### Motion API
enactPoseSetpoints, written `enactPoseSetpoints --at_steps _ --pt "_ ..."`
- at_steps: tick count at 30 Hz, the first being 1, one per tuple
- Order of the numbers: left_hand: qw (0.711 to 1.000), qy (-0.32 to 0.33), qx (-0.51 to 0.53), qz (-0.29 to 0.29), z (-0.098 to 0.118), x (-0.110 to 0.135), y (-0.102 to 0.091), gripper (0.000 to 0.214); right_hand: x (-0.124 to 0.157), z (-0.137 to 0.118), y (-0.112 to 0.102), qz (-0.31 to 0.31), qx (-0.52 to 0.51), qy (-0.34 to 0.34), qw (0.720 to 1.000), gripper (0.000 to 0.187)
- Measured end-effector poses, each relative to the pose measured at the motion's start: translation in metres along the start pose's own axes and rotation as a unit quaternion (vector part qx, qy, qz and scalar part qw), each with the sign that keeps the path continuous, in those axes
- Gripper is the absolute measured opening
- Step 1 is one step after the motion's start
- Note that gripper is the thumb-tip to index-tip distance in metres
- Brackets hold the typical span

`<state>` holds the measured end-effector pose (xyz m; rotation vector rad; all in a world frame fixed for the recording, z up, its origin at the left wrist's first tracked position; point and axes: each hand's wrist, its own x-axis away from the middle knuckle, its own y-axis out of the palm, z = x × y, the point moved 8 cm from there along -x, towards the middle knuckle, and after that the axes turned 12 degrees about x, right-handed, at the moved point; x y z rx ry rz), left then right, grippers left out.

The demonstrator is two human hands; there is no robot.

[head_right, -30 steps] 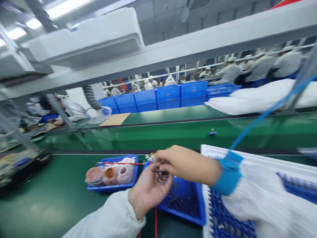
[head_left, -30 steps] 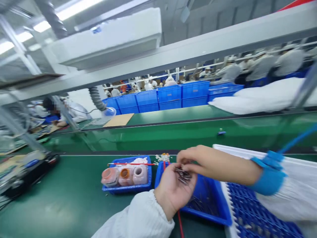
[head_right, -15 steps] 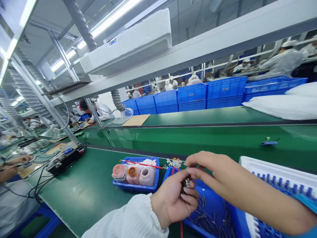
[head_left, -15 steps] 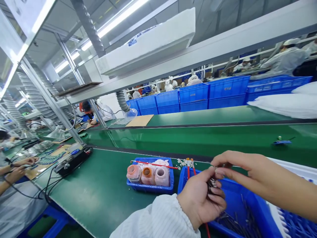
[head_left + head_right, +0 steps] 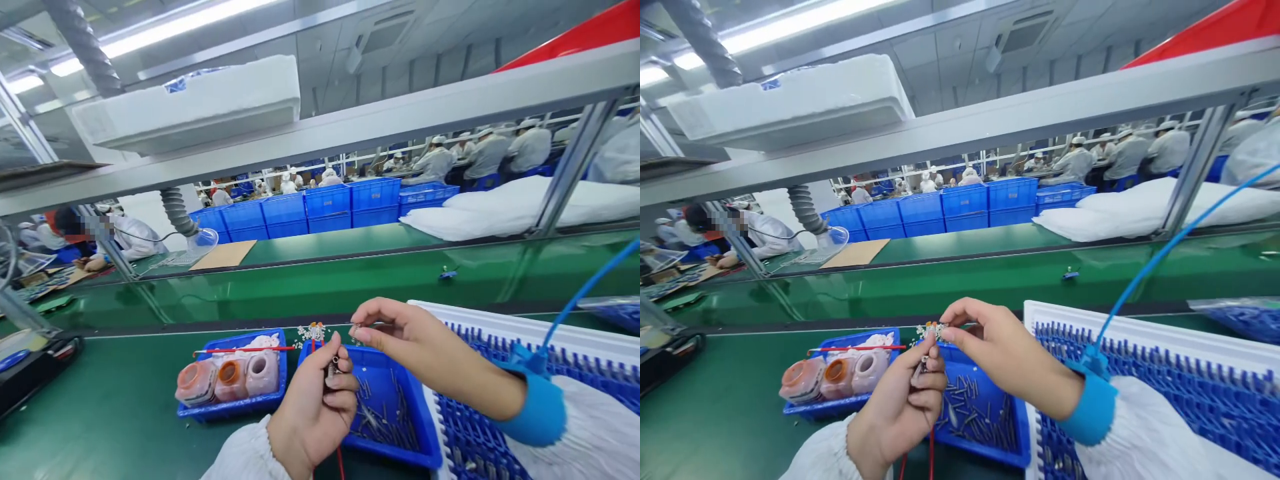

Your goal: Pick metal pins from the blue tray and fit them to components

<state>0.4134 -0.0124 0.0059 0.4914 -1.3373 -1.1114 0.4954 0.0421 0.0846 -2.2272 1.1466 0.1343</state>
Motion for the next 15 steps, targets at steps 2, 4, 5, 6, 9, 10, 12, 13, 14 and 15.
enactPoseSetpoints --at_steps 2,4,5,6,9,10,12,13,14,15 --pt "1.000 -0.014 0.015 0.012 -0.002 -0.004 -0.001 0.040 0.001 0.001 0.001 0.002 -0.002 -0.001 1.000 0.019" --pt "1.000 0.004 0.024 0.016 0.004 -0.013 -0.003 0.041 0.002 0.005 0.002 0.001 0.002 0.001 1.000 0.018" --pt "0.999 0.015 0.026 0.019 0.008 -0.018 -0.005 0.041 0.003 0.008 0.003 0.001 0.004 0.006 1.000 0.018" --pt "0.999 0.023 0.025 0.024 0.012 -0.022 -0.007 0.040 0.004 0.012 0.002 0.003 0.008 0.012 1.000 0.018" --pt "0.999 0.020 0.008 0.045 0.017 -0.031 -0.014 0.036 0.012 0.024 -0.002 0.012 0.023 0.039 0.999 0.019" --pt "0.999 0.015 -0.002 0.050 0.017 -0.031 -0.015 0.035 0.016 0.027 -0.004 0.013 0.029 0.047 0.998 0.019" --pt "0.998 0.002 -0.026 0.051 0.013 -0.026 -0.015 0.035 0.025 0.029 -0.007 0.009 0.034 0.059 0.998 0.016" --pt "0.998 -0.005 -0.039 0.047 0.009 -0.021 -0.014 0.037 0.030 0.030 -0.008 0.005 0.030 0.066 0.997 0.015" --pt "0.998 -0.013 -0.047 0.042 0.003 -0.014 -0.013 0.040 0.037 0.030 -0.009 0.002 0.021 0.075 0.997 0.014" --pt "0.997 -0.016 -0.065 0.028 -0.001 -0.006 -0.013 0.042 0.044 0.031 -0.009 -0.001 0.008 0.086 0.996 0.013"
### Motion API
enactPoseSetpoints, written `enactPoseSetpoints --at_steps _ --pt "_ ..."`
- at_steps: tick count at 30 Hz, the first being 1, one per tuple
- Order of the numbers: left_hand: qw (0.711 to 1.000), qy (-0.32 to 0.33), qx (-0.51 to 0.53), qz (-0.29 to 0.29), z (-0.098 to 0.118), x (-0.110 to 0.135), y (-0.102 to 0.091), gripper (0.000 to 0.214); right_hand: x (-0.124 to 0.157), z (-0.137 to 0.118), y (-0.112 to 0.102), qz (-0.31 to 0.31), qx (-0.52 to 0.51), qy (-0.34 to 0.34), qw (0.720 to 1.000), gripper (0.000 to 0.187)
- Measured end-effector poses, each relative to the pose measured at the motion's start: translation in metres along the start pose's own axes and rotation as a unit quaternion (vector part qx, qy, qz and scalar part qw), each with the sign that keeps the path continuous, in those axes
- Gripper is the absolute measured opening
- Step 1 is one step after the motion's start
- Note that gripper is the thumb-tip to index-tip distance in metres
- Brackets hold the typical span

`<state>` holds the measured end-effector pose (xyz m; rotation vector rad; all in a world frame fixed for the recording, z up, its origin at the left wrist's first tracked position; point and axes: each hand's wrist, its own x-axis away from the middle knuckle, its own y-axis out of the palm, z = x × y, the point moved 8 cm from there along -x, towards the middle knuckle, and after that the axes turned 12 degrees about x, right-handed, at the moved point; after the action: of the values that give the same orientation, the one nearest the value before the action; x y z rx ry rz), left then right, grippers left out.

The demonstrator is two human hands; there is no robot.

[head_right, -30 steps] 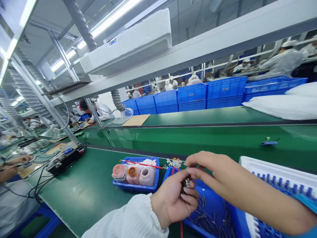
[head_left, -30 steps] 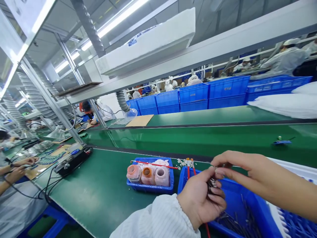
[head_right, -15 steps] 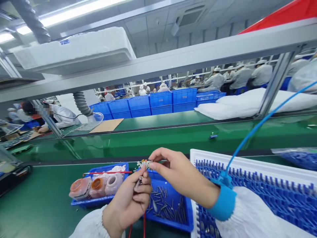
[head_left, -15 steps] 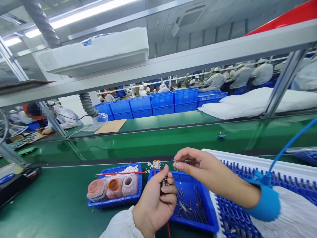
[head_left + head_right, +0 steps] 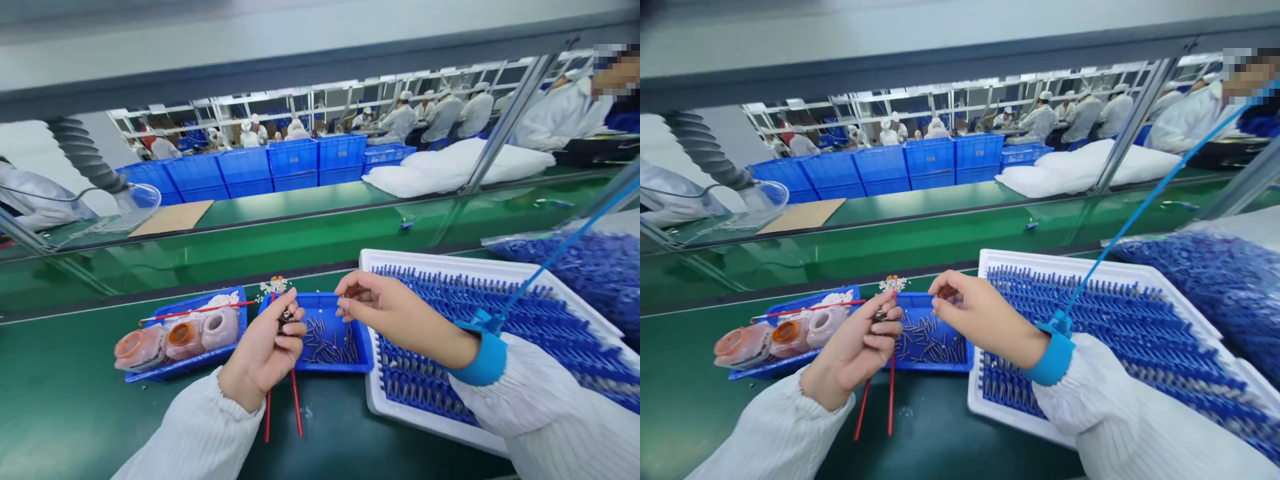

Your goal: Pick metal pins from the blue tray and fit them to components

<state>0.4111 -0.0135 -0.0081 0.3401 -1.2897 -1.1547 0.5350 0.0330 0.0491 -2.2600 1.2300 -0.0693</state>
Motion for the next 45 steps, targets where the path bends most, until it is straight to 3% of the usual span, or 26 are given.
enactPoseSetpoints --at_steps 3,5,7,9,12,14,19,24,28,30,31,32,33,36,37,38,39,45 --pt "0.980 0.026 -0.172 -0.095 -0.014 0.031 -0.001 0.046 0.025 0.008 0.003 -0.011 -0.045 0.035 0.998 0.012" --pt "0.929 0.011 -0.341 -0.147 -0.029 0.053 -0.012 0.045 0.044 0.014 0.005 -0.010 -0.068 0.048 0.997 0.010" --pt "0.873 -0.022 -0.465 -0.145 -0.040 0.068 -0.034 0.046 0.060 0.019 0.006 -0.003 -0.082 0.054 0.995 0.007" --pt "0.827 -0.009 -0.549 -0.120 -0.038 0.075 -0.053 0.049 0.073 0.023 0.006 0.008 -0.090 0.059 0.994 0.006" --pt "0.766 0.062 -0.632 -0.105 -0.031 0.076 -0.060 0.054 0.084 0.026 0.005 0.018 -0.093 0.062 0.994 0.007" --pt "0.749 0.082 -0.648 -0.110 -0.033 0.074 -0.060 0.056 0.088 0.025 0.005 0.022 -0.088 0.055 0.994 0.007" --pt "0.769 0.066 -0.620 -0.140 -0.050 0.074 -0.058 0.051 0.093 0.018 0.004 0.038 -0.062 0.027 0.997 0.005" --pt "0.832 0.011 -0.547 -0.094 -0.060 0.077 -0.069 0.045 0.099 0.015 0.003 0.054 -0.050 0.023 0.997 0.017" --pt "0.909 -0.060 -0.409 -0.046 -0.073 0.082 -0.076 0.035 0.107 0.015 0.001 0.069 -0.046 0.038 0.996 0.024" --pt "0.921 -0.088 -0.379 -0.030 -0.082 0.086 -0.077 0.035 0.111 0.014 0.000 0.075 -0.045 0.045 0.995 0.023" --pt "0.905 -0.088 -0.414 -0.039 -0.086 0.087 -0.076 0.036 0.113 0.013 0.000 0.076 -0.044 0.047 0.995 0.022" --pt "0.867 -0.072 -0.489 -0.062 -0.091 0.086 -0.073 0.036 0.115 0.012 0.000 0.076 -0.044 0.048 0.995 0.021" --pt "0.795 -0.039 -0.598 -0.092 -0.095 0.085 -0.069 0.036 0.117 0.010 0.000 0.076 -0.044 0.049 0.995 0.021" --pt "0.495 0.073 -0.851 -0.160 -0.120 0.078 -0.064 0.025 0.122 0.006 0.002 0.068 -0.041 0.050 0.996 0.020" --pt "0.437 0.089 -0.880 -0.164 -0.128 0.073 -0.068 0.022 0.124 0.005 0.003 0.065 -0.040 0.052 0.996 0.020" --pt "0.412 0.091 -0.892 -0.164 -0.137 0.067 -0.074 0.021 0.126 0.004 0.004 0.061 -0.040 0.053 0.996 0.020" --pt "0.409 0.086 -0.894 -0.163 -0.144 0.060 -0.081 0.022 0.128 0.004 0.004 0.057 -0.039 0.055 0.996 0.020" --pt "0.436 0.096 -0.886 -0.127 -0.161 0.032 -0.105 0.031 0.131 0.008 0.008 0.039 -0.044 0.065 0.996 0.020"
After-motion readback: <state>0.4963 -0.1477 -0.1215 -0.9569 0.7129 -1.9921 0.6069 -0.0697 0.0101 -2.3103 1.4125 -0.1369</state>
